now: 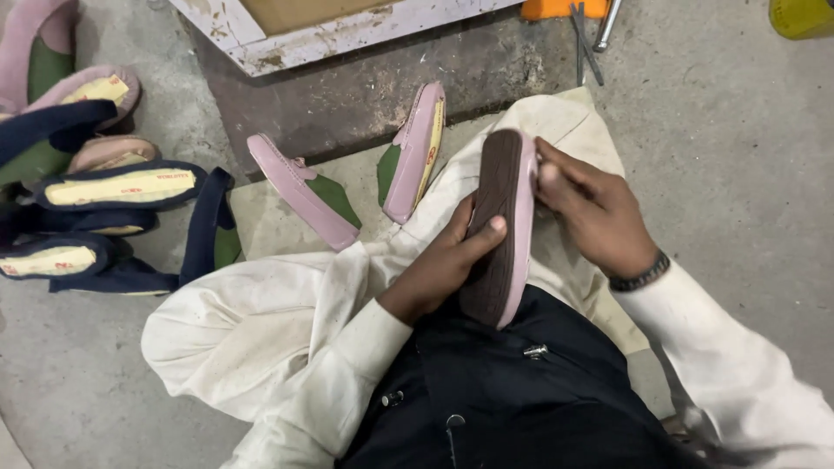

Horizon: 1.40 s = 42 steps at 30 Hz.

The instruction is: The person sits on the floor and assembles slippers by attaching brown rubber soles to pink slipper uppers. They repeatedly pick up a sole from a nearby box, align it with an upper, and press the edges together to secure the fit.

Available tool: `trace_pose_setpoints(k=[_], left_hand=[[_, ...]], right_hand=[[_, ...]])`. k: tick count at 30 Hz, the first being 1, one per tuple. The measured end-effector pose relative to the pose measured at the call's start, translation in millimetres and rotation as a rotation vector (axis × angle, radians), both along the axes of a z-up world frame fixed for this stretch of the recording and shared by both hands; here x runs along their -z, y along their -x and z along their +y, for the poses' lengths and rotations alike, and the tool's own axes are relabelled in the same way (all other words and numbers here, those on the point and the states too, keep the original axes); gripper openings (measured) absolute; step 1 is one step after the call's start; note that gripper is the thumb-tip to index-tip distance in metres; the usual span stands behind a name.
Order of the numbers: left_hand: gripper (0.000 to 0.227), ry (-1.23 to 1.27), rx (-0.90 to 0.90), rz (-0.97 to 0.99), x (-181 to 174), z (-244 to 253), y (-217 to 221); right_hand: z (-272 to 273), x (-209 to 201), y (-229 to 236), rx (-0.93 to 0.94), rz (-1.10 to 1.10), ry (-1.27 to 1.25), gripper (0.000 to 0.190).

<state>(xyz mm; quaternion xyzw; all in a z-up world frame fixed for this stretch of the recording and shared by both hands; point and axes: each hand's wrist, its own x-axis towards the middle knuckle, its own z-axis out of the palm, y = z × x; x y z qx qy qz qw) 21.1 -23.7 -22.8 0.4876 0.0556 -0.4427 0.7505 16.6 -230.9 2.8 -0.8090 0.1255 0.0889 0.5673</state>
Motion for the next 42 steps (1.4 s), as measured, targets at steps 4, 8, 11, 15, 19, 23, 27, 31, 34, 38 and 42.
trace_pose_setpoints(k=[4, 8, 11, 15, 19, 23, 27, 31, 34, 38, 42], left_hand=[[0.096, 0.097, -0.033, 0.013, -9, -19, -10], [0.102, 0.170, -0.021, -0.019, -18, -36, -10], [0.109, 0.167, -0.010, -0.018, -23, -42, -5], [0.125, 0.132, -0.045, -0.049, -17, -45, 6], [0.108, -0.050, 0.008, 0.069, -27, -47, 3], [0.124, -0.044, -0.059, -0.041, -25, -47, 1], [0.123, -0.089, 0.022, -0.082, -17, -43, 1], [0.140, -0.045, -0.027, -0.136, -23, -46, 5], [0.145, -0.066, 0.038, -0.190, -24, -45, 3], [0.146, -0.089, 0.067, -0.175, -32, -42, -10], [0.144, -0.072, 0.079, -0.156, -28, -40, -12]], right_hand=[[-3, -27, 42, -0.083, -0.012, 0.205, 0.053], [19, -52, 75, -0.146, -0.123, 0.251, 0.106], [24, -46, 90, -0.120, -0.205, 0.354, 0.107], [9, -11, 113, -0.076, -0.254, 0.409, 0.078], [9, 0, 115, -0.063, -0.163, 0.514, 0.072], [9, 14, 101, 0.185, -0.200, 0.118, 0.058], [1, 19, 80, 0.332, -0.111, 0.082, 0.050], [-15, 29, 50, 0.372, -0.021, -0.006, 0.050], [-18, 23, 15, 0.336, 0.019, 0.020, 0.045], [-28, 24, -30, 0.296, 0.002, -0.094, 0.046], [-41, 43, -45, 0.218, -0.017, -0.128, 0.036]])
